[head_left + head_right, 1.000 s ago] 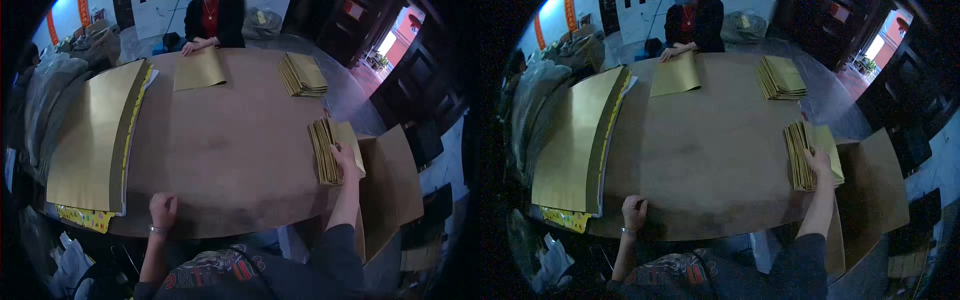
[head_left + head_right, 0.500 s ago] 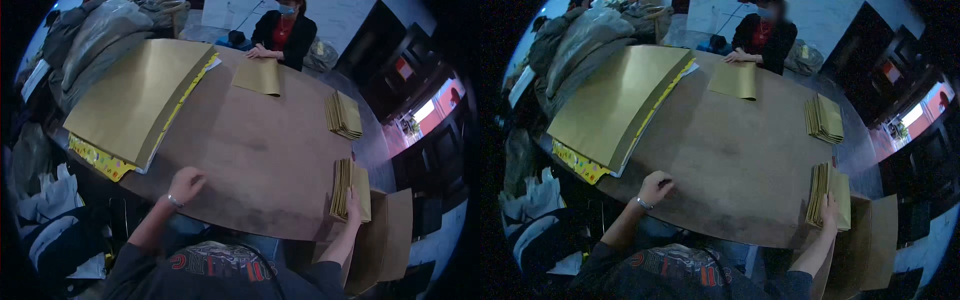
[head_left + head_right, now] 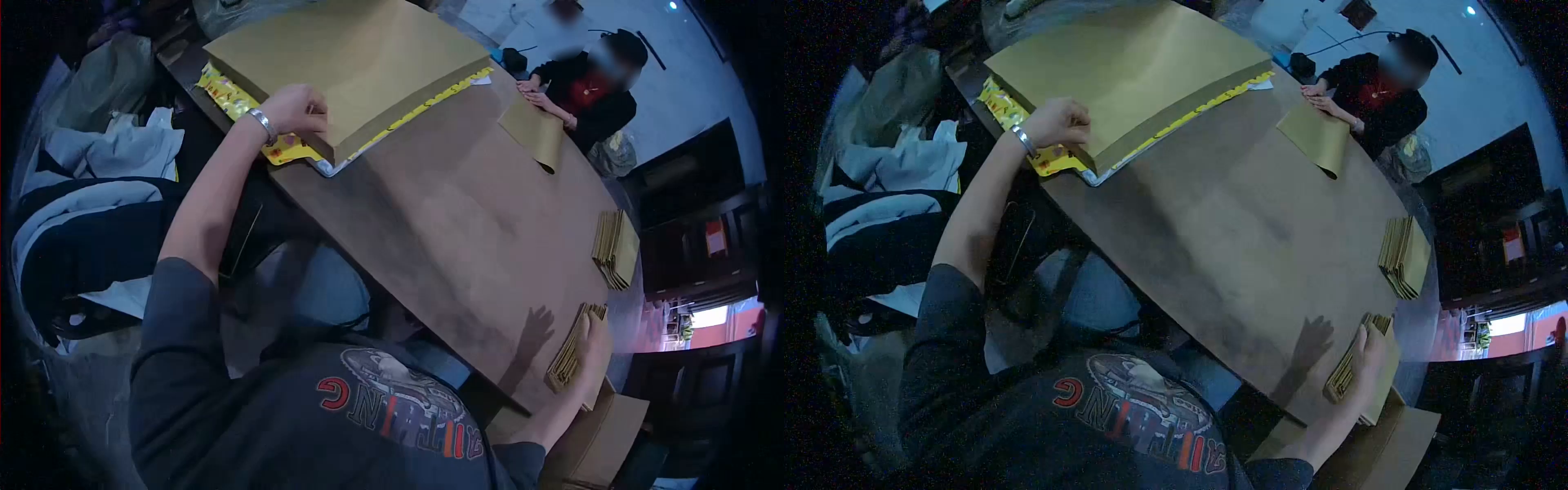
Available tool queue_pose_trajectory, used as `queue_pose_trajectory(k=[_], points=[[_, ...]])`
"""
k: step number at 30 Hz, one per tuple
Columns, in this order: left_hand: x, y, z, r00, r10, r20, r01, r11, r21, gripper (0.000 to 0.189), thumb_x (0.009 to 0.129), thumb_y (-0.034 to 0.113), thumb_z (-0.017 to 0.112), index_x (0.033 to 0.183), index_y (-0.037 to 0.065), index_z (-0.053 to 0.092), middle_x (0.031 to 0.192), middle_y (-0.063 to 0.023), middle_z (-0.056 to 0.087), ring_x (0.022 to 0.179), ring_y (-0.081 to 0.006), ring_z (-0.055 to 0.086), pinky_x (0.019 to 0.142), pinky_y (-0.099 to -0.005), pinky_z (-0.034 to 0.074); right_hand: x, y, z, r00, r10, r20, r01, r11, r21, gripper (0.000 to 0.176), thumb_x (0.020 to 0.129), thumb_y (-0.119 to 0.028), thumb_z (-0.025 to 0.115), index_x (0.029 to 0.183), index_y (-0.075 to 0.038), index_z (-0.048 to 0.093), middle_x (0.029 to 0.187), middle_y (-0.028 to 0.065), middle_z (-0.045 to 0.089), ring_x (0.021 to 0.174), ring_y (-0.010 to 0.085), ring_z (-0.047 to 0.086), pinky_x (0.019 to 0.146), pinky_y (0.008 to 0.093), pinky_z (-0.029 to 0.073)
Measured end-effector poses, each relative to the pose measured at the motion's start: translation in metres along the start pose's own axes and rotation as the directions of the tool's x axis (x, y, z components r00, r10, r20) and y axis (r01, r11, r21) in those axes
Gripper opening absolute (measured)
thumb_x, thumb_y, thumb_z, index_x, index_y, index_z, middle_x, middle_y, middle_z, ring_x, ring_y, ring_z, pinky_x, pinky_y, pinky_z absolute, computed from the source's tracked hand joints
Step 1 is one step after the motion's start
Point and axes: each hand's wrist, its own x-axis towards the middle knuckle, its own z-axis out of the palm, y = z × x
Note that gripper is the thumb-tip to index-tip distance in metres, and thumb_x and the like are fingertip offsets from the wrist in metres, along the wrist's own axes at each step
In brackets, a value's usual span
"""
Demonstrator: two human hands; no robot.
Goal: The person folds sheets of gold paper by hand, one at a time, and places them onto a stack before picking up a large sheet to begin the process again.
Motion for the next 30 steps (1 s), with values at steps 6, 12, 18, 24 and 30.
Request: queue_pose_trajectory(k=[6,12,18,24,30], points=[[0.002,0.011,-0.007,0.983,-0.138,0.12,0.131,0.989,0.068,0.028,0.07,0.027,0.079,0.084,0.005,0.069,0.098,-0.0113,0.064,0.092,-0.0288,0.062,0.08,-0.0385,0.051,0.048,-0.121,0.04,0.854,-0.509,0.109,0.521,0.84,-0.151,0.042,0.094,-0.038,0.057,0.121,-0.006,0.062,0.12,0.0202,0.061,0.114,0.0368,0.056,0.098,0.0461,0.044],[0.006,-0.007,-0.004,0.998,-0.006,0.062,0.007,1.0,-0.016,0.017,0.077,0.019,0.073,0.079,0.004,0.066,0.1,-0.0093,0.063,0.094,-0.0252,0.061,0.078,-0.0361,0.052,0.067,-0.322,0.051,0.48,-0.87,0.114,0.864,0.491,0.11,0.034,0.086,-0.026,0.068,0.111,-0.003,0.063,0.107,0.0164,0.064,0.103,0.0354,0.059,0.09,0.0438,0.048],[0.001,-0.018,0.002,0.994,0.082,-0.077,-0.096,0.975,-0.202,0.018,0.084,0.018,0.064,0.078,0.002,0.063,0.101,-0.0085,0.062,0.094,-0.0236,0.058,0.083,-0.0337,0.047,0.059,-0.425,0.059,0.206,-0.967,-0.15,0.942,0.155,0.297,0.036,0.084,-0.02,0.069,0.116,-0.005,0.059,0.105,0.0137,0.064,0.102,0.0326,0.059,0.089,0.0415,0.049],[0.006,-0.029,0.006,0.994,0.092,-0.063,-0.104,0.97,-0.221,0.016,0.086,0.017,0.063,0.08,0.002,0.062,0.102,-0.009,0.06,0.094,-0.0202,0.057,0.081,-0.0311,0.048,0.068,-0.448,0.065,0.271,-0.952,-0.142,0.93,0.221,0.292,0.049,0.082,-0.017,0.071,0.126,-0.003,0.054,0.097,0.0147,0.064,0.097,0.0322,0.061,0.086,0.0409,0.049],[0.005,-0.034,0.007,0.99,0.121,-0.078,-0.137,0.957,-0.257,0.017,0.089,0.016,0.062,0.082,0.001,0.061,0.103,-0.0098,0.061,0.093,-0.0207,0.058,0.08,-0.0322,0.048,0.077,-0.459,0.065,0.32,-0.931,-0.174,0.919,0.261,0.296,0.061,0.08,-0.013,0.071,0.135,-0.001,0.046,0.094,0.0157,0.064,0.092,0.0332,0.061,0.081,0.0426,0.05]])
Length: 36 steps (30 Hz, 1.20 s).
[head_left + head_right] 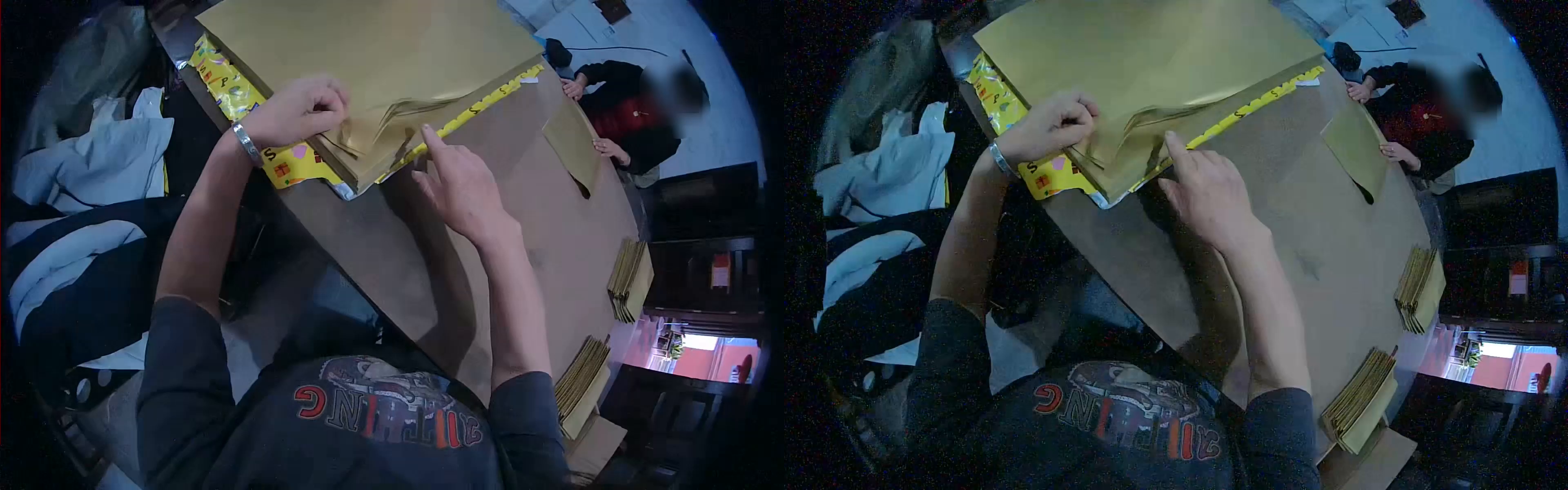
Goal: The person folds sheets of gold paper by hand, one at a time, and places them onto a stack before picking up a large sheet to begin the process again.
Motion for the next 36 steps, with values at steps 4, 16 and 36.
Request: queue_pose_trajectory(k=[4,16,36], points=[[-0.002,0.003,0.002,1.0,-0.023,-0.021,0.022,0.998,-0.064,0.016,0.09,0.014,0.062,0.082,0.0,0.061,0.103,-0.0081,0.06,0.093,-0.018,0.058,0.079,-0.0306,0.048,0.009,0.002,0.007,0.995,-0.041,-0.088,0.041,0.999,-0.003,0.063,0.079,-0.011,0.07,0.136,-0.002,0.044,0.094,0.0167,0.064,0.089,0.0347,0.061,0.08,0.0435,0.05],[-0.001,0.0,0.003,0.991,-0.133,0.001,0.131,0.975,-0.18,0.014,0.086,0.012,0.063,0.077,0.002,0.06,0.103,-0.0072,0.061,0.09,-0.0179,0.057,0.078,-0.0292,0.047,0.018,-0.005,0.006,0.997,-0.021,-0.081,0.015,0.997,-0.072,0.065,0.08,-0.017,0.067,0.14,-0.005,0.043,0.088,0.012,0.064,0.087,0.0298,0.063,0.077,0.0417,0.05],[0.001,0.008,0.001,0.996,-0.088,-0.011,0.085,0.987,-0.136,0.014,0.083,0.013,0.064,0.079,0.0,0.063,0.099,-0.0092,0.063,0.09,-0.0204,0.061,0.076,-0.0304,0.049,0.023,0.0,0.012,0.993,0.001,-0.116,-0.013,0.995,-0.104,0.045,0.078,-0.01,0.064,0.122,-0.007,0.054,0.088,0.0134,0.064,0.086,0.0313,0.063,0.079,0.0424,0.05]])
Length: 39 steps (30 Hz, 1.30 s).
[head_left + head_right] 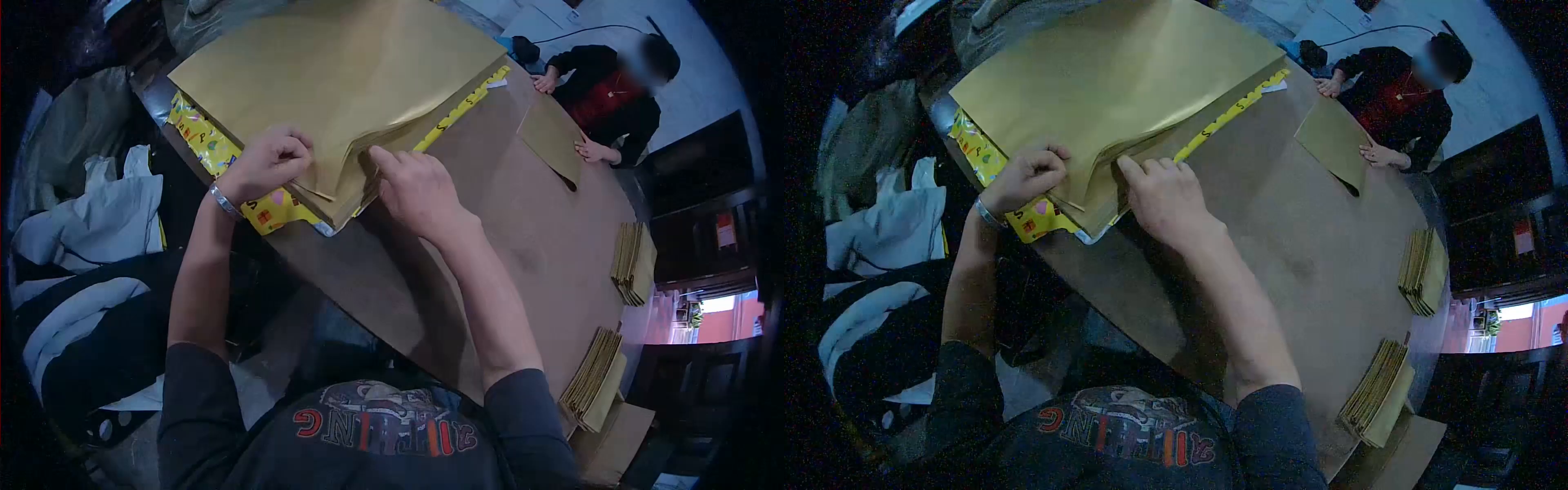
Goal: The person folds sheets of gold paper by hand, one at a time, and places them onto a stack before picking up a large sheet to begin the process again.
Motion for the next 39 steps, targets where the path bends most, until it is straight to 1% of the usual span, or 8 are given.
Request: queue_pose_trajectory(k=[6,12,18,25,33,34,37,39], points=[[-0.002,0.003,0.0,0.993,-0.116,0.008,0.117,0.987,-0.112,0.013,0.082,0.012,0.063,0.078,0.0,0.063,0.098,-0.0095,0.063,0.087,-0.0214,0.061,0.076,-0.0312,0.049,0.0,0.005,0.006,0.998,-0.014,-0.062,0.015,1.0,0.011,0.038,0.081,-0.015,0.064,0.118,-0.01,0.059,0.084,0.0112,0.064,0.084,0.0279,0.064,0.077,0.041,0.05],[-0.001,0.0,-0.001,1.0,-0.007,-0.025,0.008,1.0,0.022,0.012,0.082,0.012,0.064,0.078,0.0,0.064,0.099,-0.0095,0.063,0.089,-0.0217,0.061,0.077,-0.031,0.049,0.008,-0.002,0.0,0.998,0.012,-0.055,-0.011,1.0,0.028,0.05,0.081,-0.015,0.064,0.13,-0.009,0.055,0.085,0.0106,0.065,0.084,0.028,0.063,0.077,0.0412,0.05],[-0.002,0.003,-0.001,0.999,-0.039,-0.024,0.037,0.998,-0.044,0.012,0.082,0.012,0.064,0.078,0.001,0.064,0.099,-0.0091,0.064,0.09,-0.0221,0.061,0.078,-0.0314,0.049,0.004,-0.001,0.002,0.999,-0.003,-0.048,0.003,1.0,-0.004,0.052,0.081,-0.015,0.064,0.132,-0.01,0.054,0.084,0.0102,0.064,0.083,0.0277,0.063,0.077,0.0409,0.05],[-0.001,-0.002,-0.001,1.0,0.021,-0.017,-0.02,0.999,0.047,0.012,0.083,0.011,0.063,0.078,0.001,0.065,0.099,-0.0079,0.063,0.091,-0.0192,0.06,0.078,-0.0293,0.049,0.009,0.002,0.004,0.999,0.013,-0.05,-0.014,1.0,-0.017,0.047,0.08,-0.012,0.064,0.126,-0.01,0.056,0.084,0.0109,0.064,0.083,0.0294,0.064,0.076,0.0414,0.05],[-0.002,0.004,-0.001,0.999,-0.041,-0.017,0.04,0.998,-0.051,0.012,0.082,0.01,0.061,0.076,0.0,0.064,0.1,-0.009,0.062,0.087,-0.0168,0.06,0.074,-0.0273,0.049,0.025,0.006,0.008,0.997,-0.002,-0.073,0.003,1.0,0.013,0.031,0.081,-0.01,0.06,0.112,-0.009,0.059,0.082,0.015,0.066,0.08,0.0321,0.066,0.071,0.0449,0.052],[-0.002,0.005,-0.002,0.999,-0.04,-0.018,0.039,0.998,-0.051,0.012,0.082,0.01,0.061,0.076,0.0,0.064,0.1,-0.009,0.062,0.087,-0.0168,0.06,0.074,-0.0273,0.049,0.027,0.004,0.008,1.0,0.017,-0.022,-0.017,1.0,0.012,0.028,0.083,-0.014,0.059,0.111,-0.01,0.06,0.08,0.013,0.067,0.077,0.0315,0.067,0.069,0.0452,0.052],[-0.002,0.009,-0.005,0.999,-0.047,0.012,0.047,0.997,-0.059,0.014,0.08,0.014,0.067,0.081,0.0,0.064,0.099,-0.0091,0.061,0.088,-0.0172,0.06,0.076,-0.0278,0.049,0.03,0.003,0.012,1.0,0.0,0.013,0.001,1.0,-0.031,0.024,0.087,-0.02,0.057,0.109,-0.011,0.062,0.075,0.0109,0.068,0.071,0.0313,0.068,0.063,0.0455,0.053],[-0.006,0.011,-0.007,0.994,-0.094,0.048,0.102,0.972,-0.21,0.031,0.074,0.018,0.077,0.094,0.001,0.062,0.097,-0.0085,0.061,0.078,-0.017,0.062,0.065,-0.0282,0.051,0.031,0.0,0.013,0.999,0.025,0.028,-0.026,0.999,0.03,0.029,0.084,-0.013,0.058,0.113,-0.009,0.059,0.077,0.0168,0.066,0.073,0.035,0.066,0.065,0.0468,0.052]])
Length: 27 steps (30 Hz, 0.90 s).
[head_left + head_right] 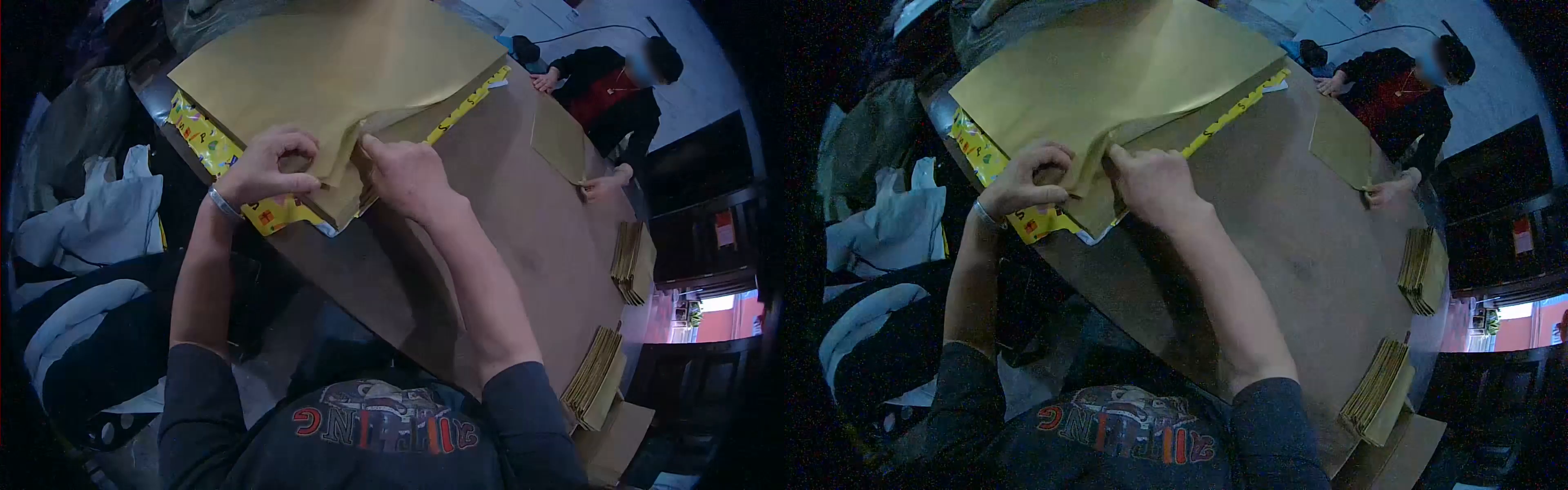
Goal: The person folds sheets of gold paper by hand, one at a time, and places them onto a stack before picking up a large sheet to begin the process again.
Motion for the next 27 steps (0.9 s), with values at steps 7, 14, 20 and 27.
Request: queue_pose_trajectory(k=[7,14,20,27], points=[[0.004,-0.008,-0.002,0.989,0.145,-0.023,-0.142,0.983,0.114,0.036,0.08,0.021,0.075,0.106,0.0,0.063,0.097,-0.0099,0.061,0.08,-0.02,0.062,0.066,-0.0321,0.05,0.004,-0.005,-0.005,0.997,0.056,0.051,-0.057,0.998,0.014,0.038,0.085,-0.014,0.059,0.123,-0.012,0.058,0.081,0.0173,0.067,0.077,0.0341,0.066,0.069,0.0467,0.052],[0.006,-0.024,0.018,0.954,0.189,-0.232,-0.134,0.963,0.232,0.019,0.086,0.019,0.065,0.095,0.002,0.068,0.085,-0.0132,0.062,0.084,-0.0309,0.057,0.076,-0.0388,0.045,-0.013,0.0,0.006,0.995,-0.023,-0.1,0.027,0.999,0.045,0.028,0.088,-0.022,0.062,0.113,-0.012,0.06,0.076,0.01,0.068,0.074,0.0291,0.068,0.064,0.0448,0.051],[0.002,-0.011,0.017,0.962,0.142,-0.233,-0.075,0.958,0.275,0.021,0.085,0.019,0.067,0.09,-0.002,0.067,0.072,-0.0117,0.058,0.065,-0.0209,0.057,0.061,-0.032,0.044,-0.028,0.004,0.002,0.996,0.091,-0.013,-0.089,0.991,0.096,0.031,0.09,-0.029,0.06,0.114,-0.01,0.059,0.08,0.0117,0.068,0.077,0.032,0.066,0.068,0.0445,0.049],[-0.001,0.011,0.036,0.917,0.019,-0.399,-0.037,0.999,-0.039,0.01,0.086,0.006,0.065,0.092,-0.001,0.07,0.08,-0.009,0.067,0.07,-0.0181,0.062,0.067,-0.0282,0.05,-0.035,0.018,0.005,0.986,0.164,-0.04,-0.155,0.973,0.17,0.023,0.091,-0.026,0.06,0.101,-0.006,0.06,0.084,0.0173,0.066,0.08,0.0362,0.064,0.069,0.048,0.05]])
